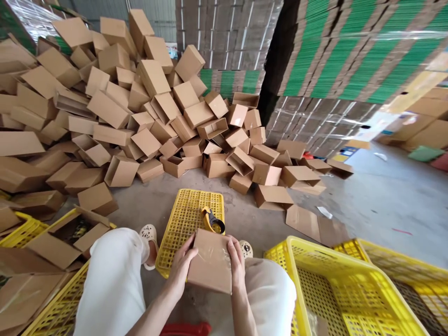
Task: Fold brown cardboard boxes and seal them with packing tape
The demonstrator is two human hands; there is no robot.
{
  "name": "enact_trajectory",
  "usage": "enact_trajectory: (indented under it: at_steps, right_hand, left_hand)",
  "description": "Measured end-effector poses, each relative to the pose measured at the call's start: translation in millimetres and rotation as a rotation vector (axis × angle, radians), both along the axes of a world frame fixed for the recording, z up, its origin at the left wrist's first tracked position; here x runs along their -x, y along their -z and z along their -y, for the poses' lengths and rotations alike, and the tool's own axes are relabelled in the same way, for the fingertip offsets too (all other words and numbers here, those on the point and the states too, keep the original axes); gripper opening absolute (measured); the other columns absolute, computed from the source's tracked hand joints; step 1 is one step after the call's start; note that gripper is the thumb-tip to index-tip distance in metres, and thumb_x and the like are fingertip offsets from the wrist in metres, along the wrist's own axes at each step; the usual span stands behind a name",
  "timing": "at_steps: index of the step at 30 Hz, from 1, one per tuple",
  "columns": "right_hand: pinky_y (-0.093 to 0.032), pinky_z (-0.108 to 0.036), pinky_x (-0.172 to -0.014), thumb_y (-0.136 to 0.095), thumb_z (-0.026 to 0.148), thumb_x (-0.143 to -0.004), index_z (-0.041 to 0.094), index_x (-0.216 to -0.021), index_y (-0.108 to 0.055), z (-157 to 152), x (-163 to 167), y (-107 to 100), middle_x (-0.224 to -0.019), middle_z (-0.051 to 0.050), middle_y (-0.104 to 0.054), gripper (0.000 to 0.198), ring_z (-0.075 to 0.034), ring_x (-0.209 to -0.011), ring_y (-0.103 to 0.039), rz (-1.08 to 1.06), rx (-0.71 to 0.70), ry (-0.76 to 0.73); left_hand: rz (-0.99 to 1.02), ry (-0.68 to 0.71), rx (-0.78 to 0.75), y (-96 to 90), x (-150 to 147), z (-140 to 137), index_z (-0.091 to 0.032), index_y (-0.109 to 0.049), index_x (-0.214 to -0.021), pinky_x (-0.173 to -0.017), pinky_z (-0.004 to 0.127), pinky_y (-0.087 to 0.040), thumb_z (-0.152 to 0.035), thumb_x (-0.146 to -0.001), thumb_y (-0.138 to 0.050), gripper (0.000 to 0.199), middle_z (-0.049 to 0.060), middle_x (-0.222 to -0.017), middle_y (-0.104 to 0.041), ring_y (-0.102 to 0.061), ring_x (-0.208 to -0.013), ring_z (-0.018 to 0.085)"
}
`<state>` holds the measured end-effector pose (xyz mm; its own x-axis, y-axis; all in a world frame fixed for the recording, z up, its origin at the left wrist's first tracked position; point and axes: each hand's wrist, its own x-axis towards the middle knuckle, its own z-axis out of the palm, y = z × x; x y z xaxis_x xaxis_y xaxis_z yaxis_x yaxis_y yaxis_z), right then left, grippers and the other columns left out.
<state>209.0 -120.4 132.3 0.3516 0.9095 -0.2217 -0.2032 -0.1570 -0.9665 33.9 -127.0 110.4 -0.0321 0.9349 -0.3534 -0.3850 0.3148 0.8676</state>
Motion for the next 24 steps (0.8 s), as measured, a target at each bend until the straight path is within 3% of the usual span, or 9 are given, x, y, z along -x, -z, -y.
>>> enact_trajectory:
  at_steps: [5, 11, 19, 21, 24]
  right_hand:
    - [-0.053, -0.032, -0.081, -0.073, 0.073, -0.077, 0.026, -0.107, -0.074, -3, -2, 10, -0.109, -0.003, -0.077, 0.056, -0.027, -0.099, -0.067, 0.009, 0.025, -0.022]
    - [-0.054, -0.032, -0.082, -0.073, 0.071, -0.080, 0.026, -0.107, -0.074, -4, -2, 19, -0.109, -0.003, -0.076, 0.052, -0.025, -0.095, -0.067, -0.004, -0.011, -0.031]
    - [-0.054, -0.033, -0.085, -0.073, 0.070, -0.080, 0.025, -0.105, -0.076, -1, -2, 8, -0.114, -0.006, -0.077, 0.052, -0.029, -0.106, -0.066, 0.033, -0.014, -0.030]
    - [-0.054, -0.033, -0.088, -0.073, 0.068, -0.082, 0.025, -0.106, -0.076, 0, -2, 4, -0.115, -0.005, -0.077, 0.049, -0.029, -0.108, -0.066, 0.023, -0.016, -0.038]
    - [-0.053, -0.032, -0.088, -0.073, 0.066, -0.083, 0.025, -0.106, -0.077, 2, -2, 2, -0.114, -0.005, -0.077, 0.047, -0.029, -0.111, -0.065, 0.023, -0.014, -0.026]
  left_hand:
    - [-0.191, 0.014, -0.055, -5.4, 0, -27, -0.024, -0.069, -0.141, -0.126, 0.044, -0.037, -0.036, -0.083, -0.064, 0.060, 0.004, -0.155, -0.062, -0.051, -0.149, 0.031]
    - [-0.218, 0.120, -0.104, -7.6, 3, -48, -0.020, -0.072, -0.137, -0.122, 0.047, -0.043, -0.045, -0.084, -0.062, 0.059, 0.007, -0.145, -0.070, -0.062, -0.138, 0.032]
    - [-0.287, 0.188, -0.147, -12.6, 12, -15, -0.024, -0.061, -0.151, -0.136, 0.044, -0.013, -0.060, -0.093, -0.058, 0.068, 0.003, -0.170, -0.042, -0.024, -0.164, 0.028]
    - [-0.331, 0.186, -0.158, -9.6, 14, -6, -0.024, -0.059, -0.153, -0.137, 0.043, -0.011, -0.062, -0.094, -0.057, 0.069, 0.002, -0.170, -0.042, -0.024, -0.164, 0.027]
    - [-0.360, 0.182, -0.169, 1.9, 18, 5, -0.028, -0.059, -0.152, -0.136, 0.042, -0.019, -0.064, -0.091, -0.062, 0.071, 0.002, -0.165, -0.050, -0.031, -0.161, 0.028]
